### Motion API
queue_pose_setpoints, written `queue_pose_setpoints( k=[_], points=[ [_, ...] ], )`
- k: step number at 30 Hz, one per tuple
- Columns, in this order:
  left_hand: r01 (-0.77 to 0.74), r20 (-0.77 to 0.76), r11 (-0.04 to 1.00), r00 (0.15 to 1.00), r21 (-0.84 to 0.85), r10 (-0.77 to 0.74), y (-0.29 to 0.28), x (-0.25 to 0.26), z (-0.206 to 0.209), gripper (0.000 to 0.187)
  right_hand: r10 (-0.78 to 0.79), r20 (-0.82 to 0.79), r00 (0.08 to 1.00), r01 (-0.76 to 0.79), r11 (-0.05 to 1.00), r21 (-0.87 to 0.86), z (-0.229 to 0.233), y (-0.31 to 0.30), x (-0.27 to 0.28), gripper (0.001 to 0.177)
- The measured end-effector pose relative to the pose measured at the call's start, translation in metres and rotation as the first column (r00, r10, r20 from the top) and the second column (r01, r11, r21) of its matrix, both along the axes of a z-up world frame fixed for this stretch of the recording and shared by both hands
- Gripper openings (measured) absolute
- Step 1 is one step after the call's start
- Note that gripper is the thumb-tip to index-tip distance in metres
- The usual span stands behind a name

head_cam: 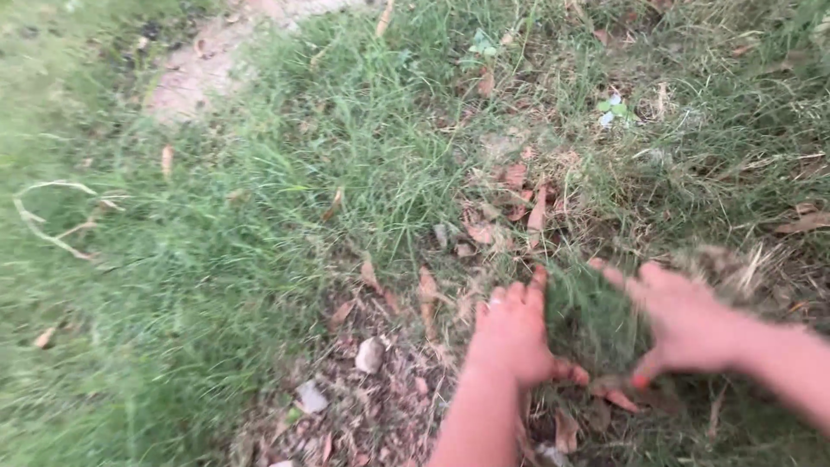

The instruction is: Pulling grass and weeds from the ground by hand.

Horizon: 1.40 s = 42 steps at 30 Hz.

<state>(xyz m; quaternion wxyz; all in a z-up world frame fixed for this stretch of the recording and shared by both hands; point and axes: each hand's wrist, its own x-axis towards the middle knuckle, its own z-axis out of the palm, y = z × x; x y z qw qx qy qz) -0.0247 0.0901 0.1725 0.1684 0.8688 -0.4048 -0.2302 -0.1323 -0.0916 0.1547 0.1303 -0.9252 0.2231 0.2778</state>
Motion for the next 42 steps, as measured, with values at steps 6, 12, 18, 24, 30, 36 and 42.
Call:
queue_pose_setpoints(
  k=[6, 12, 18, 24, 30, 36, 42],
  points=[
    [-0.250, -0.044, 0.954, 0.968, -0.165, 0.246, -0.032, -0.001, -0.103, 0.058, -0.720, 0.447, 0.532, 0.174, 0.609, 0.774, -0.143, -0.020, -0.004, 0.055],
    [-0.838, -0.766, 0.400, 0.520, -0.372, 0.377, -0.073, -0.008, -0.129, 0.024, -0.597, 0.681, 0.425, 0.270, 0.801, 0.534, -0.180, -0.037, -0.004, 0.035],
    [-1.000, -0.998, -0.020, -0.019, 0.020, -0.057, -0.099, 0.003, -0.150, 0.023, -0.984, -0.170, -0.057, 0.139, -0.176, 0.975, -0.102, -0.006, 0.033, 0.012],
    [-0.992, -0.973, -0.062, -0.098, 0.113, -0.208, -0.098, -0.009, -0.122, 0.029, -0.968, -0.252, -0.004, -0.027, -0.252, 0.967, -0.106, -0.014, 0.038, 0.018],
    [-0.988, -0.981, -0.134, -0.048, 0.074, -0.187, -0.114, -0.011, -0.161, 0.019, -0.991, -0.135, -0.003, 0.096, -0.135, 0.986, -0.105, -0.016, 0.038, 0.020],
    [-0.993, -0.993, -0.047, -0.108, 0.110, -0.041, -0.101, -0.033, -0.127, 0.016, -0.988, -0.117, -0.097, 0.333, -0.143, 0.932, -0.096, 0.019, 0.027, 0.018],
    [-1.000, -0.999, -0.021, -0.019, 0.019, 0.030, -0.115, -0.049, -0.178, 0.015, -0.968, -0.217, -0.126, 0.216, -0.241, 0.946, -0.091, 0.034, 0.006, 0.012]
  ],
)
